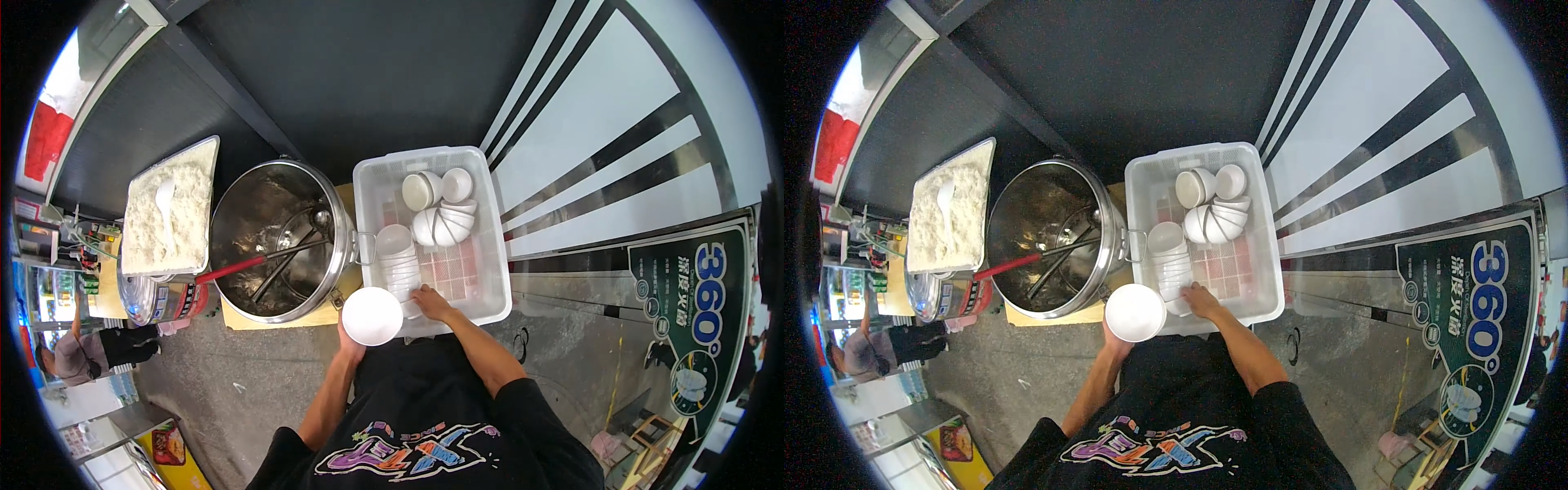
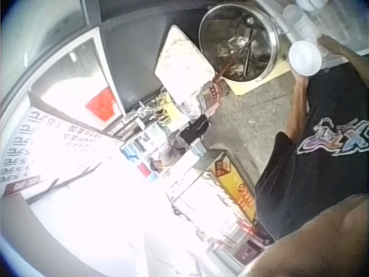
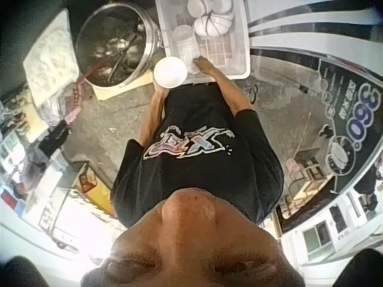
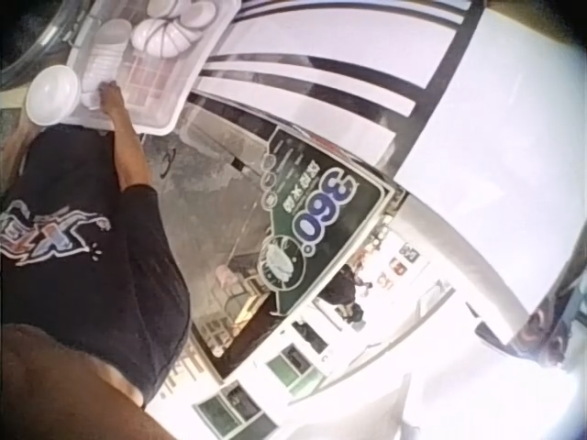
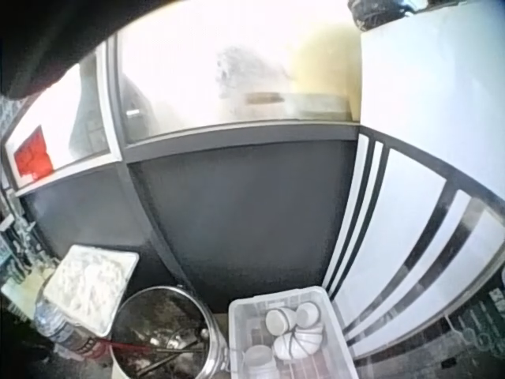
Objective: The recorder takes clean bowls from a plastic bin and stacks them inside a commercial storage cabinet.
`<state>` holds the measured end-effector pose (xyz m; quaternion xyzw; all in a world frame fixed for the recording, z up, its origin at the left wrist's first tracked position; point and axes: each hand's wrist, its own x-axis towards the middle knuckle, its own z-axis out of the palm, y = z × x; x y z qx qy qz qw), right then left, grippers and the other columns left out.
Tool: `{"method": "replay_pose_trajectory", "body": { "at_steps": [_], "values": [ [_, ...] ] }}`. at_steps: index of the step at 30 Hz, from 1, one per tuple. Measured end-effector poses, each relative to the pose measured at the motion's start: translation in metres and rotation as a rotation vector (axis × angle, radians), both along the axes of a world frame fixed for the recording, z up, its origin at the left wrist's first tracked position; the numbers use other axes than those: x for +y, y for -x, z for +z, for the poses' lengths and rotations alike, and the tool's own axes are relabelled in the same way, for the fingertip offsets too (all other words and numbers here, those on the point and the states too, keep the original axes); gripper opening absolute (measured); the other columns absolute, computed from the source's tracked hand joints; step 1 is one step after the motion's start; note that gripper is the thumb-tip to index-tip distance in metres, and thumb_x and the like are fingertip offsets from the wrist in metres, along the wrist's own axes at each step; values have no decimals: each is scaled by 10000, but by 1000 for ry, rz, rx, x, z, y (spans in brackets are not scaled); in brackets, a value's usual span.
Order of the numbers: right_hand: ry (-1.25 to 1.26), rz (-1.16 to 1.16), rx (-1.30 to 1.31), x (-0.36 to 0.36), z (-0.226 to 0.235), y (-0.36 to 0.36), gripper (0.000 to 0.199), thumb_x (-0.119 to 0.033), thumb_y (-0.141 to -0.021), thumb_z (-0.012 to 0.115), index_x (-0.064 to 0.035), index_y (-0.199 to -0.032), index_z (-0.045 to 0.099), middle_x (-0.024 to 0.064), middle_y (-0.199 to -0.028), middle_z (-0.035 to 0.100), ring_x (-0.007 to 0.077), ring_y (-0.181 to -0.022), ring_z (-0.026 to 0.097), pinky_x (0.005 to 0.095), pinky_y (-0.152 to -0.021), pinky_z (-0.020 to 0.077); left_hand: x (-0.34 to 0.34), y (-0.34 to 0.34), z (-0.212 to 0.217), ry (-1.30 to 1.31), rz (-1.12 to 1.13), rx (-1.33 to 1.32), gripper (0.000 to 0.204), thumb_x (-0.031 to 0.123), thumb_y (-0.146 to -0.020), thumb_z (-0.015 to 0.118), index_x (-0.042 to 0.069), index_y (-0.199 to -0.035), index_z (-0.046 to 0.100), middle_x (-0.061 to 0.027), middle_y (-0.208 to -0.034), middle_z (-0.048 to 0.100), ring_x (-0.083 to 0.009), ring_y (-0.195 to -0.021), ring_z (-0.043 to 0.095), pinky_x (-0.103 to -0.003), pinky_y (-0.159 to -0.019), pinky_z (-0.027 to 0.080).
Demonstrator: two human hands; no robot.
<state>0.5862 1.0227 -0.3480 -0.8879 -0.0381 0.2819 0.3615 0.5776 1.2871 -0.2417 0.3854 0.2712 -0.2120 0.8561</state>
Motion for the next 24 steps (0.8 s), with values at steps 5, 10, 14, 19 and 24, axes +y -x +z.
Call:
{"method": "replay_pose_trajectory", "body": {
  "at_steps": [5,10,14,19,24],
  "values": [
    [-77,-93,26,-2,-6,-6,246,-199,-1014,537,-122,-1221,645,235,-1222,568,444,-1133,567,505,-989,463,5,0,-12,31,22,1,600,506,-1079,325,77,-1453,514,-94,-1412,613,-265,-1292,588,-445,-1100,477],
    [27,-92,56,-26,-26,-6,373,-263,-1035,435,-99,-1300,640,285,-1237,560,484,-1119,551,524,-1043,429,-9,-9,-4,11,-52,52,597,507,-1081,319,85,-1452,518,-79,-1413,613,-255,-1313,568,-437,-1114,459],
    [88,-125,46,-23,19,-13,358,-256,-1028,452,-101,-1272,664,291,-1187,591,483,-1115,550,526,-1041,431,-7,-8,-6,4,-35,42,597,511,-1082,318,88,-1455,517,-75,-1411,615,-255,-1310,571,-434,-1114,458],
    [129,-1,-33,-47,25,-11,330,-245,-1009,473,-87,-1196,694,271,-1127,641,422,-1159,554,506,-1050,413,-14,-17,-4,-15,-52,91,606,530,-1077,328,93,-1454,516,-70,-1409,616,-255,-1309,574,-435,-1105,466],
    [69,-143,-37,-73,24,-3,309,-222,-994,475,-74,-1135,707,269,-1114,651,411,-1138,585,500,-1025,432,-16,-20,-5,-32,-66,69,618,556,-1066,336,112,-1456,516,-63,-1408,617,-260,-1298,584,-443,-1087,482]
  ]
}}
